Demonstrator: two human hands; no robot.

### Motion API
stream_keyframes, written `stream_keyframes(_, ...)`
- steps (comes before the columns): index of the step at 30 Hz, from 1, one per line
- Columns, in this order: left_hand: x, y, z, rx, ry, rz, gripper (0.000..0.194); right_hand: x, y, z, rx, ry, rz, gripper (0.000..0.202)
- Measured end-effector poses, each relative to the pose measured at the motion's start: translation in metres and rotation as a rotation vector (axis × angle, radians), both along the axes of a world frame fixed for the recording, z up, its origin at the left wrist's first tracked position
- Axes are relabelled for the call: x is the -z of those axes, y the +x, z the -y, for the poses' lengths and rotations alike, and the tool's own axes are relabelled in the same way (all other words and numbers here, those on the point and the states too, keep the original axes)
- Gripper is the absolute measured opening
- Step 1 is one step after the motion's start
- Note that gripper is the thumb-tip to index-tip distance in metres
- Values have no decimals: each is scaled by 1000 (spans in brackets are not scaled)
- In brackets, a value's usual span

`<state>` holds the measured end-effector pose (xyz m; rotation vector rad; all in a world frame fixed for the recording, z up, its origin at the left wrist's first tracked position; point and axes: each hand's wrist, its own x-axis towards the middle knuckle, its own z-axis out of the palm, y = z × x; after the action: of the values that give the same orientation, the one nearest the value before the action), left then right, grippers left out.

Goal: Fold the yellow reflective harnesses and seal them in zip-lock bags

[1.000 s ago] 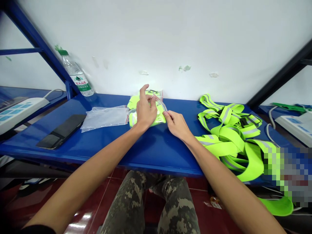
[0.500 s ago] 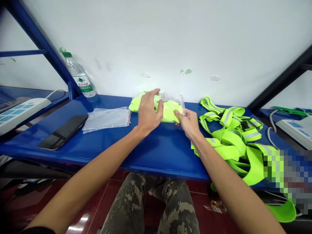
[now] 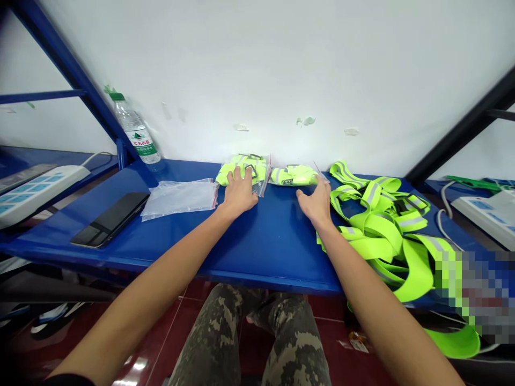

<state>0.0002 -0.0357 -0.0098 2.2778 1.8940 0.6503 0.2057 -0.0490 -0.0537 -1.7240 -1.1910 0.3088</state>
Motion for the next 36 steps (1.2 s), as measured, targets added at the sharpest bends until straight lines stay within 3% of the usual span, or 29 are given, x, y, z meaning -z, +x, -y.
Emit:
stream_keyframes(6,11,1,-7,39,139,33,52,-7,-14,11,109,-18,441,49)
stream_keyframes(10,15,2,-13,27,176,49,44,-11,-18,12,16,-90,582,41)
stream_keyframes(17,15,5,-10,45,194,36,44,-3,-14,10,-124,-131,660,51)
stream_keyframes(20,15,12,-4,65,216,21,39,-6,-16,8,-121,-55,671,50)
stream_keyframes(27,21,30,7,231,260,-17,31,-40,-26,-1,-97,151,589,41)
stream_keyframes(31,23,30,7,277,252,-18,29,-57,-24,20,-122,147,615,40)
stream_keyframes(34,23,29,6,290,252,-6,29,-56,-11,43,-14,71,711,40)
stream_keyframes(36,23,30,6,297,247,4,29,-48,0,52,111,-71,754,41)
